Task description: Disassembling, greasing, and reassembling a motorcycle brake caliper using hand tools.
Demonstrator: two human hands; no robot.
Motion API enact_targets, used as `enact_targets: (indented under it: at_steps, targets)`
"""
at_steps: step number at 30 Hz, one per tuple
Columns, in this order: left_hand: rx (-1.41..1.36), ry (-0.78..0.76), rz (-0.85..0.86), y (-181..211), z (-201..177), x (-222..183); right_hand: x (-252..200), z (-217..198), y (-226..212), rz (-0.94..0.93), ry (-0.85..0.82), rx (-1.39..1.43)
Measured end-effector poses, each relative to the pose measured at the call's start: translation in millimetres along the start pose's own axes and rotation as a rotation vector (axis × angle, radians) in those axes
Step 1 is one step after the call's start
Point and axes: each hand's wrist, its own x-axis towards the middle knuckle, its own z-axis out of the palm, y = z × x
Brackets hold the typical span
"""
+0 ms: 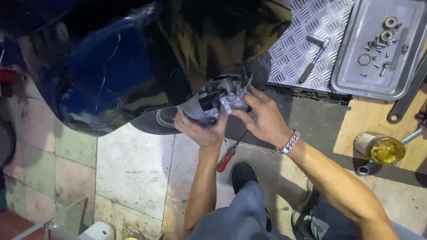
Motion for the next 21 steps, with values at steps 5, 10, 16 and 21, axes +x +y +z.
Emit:
enact_targets:
  at_steps: [5, 10, 16, 21]
  targets:
    - [0.051, -0.028, -0.122, -10, -1, -18, 11, 4, -7, -0.046, -0.005, -0.105]
    - [-0.001, -0.048, -0.109, -18, -6, -15, 22, 2, -23, -0.085, -0.074, -0.272]
    - [-0.015, -0.002, -0.032, -24, -7, -23, 19, 4, -25, -0.036, -0.132, -0.312]
    - [0.071, 0.025, 0.096, -22, 3, -37, 4, 3, -23, 0.012, 0.003, -0.217]
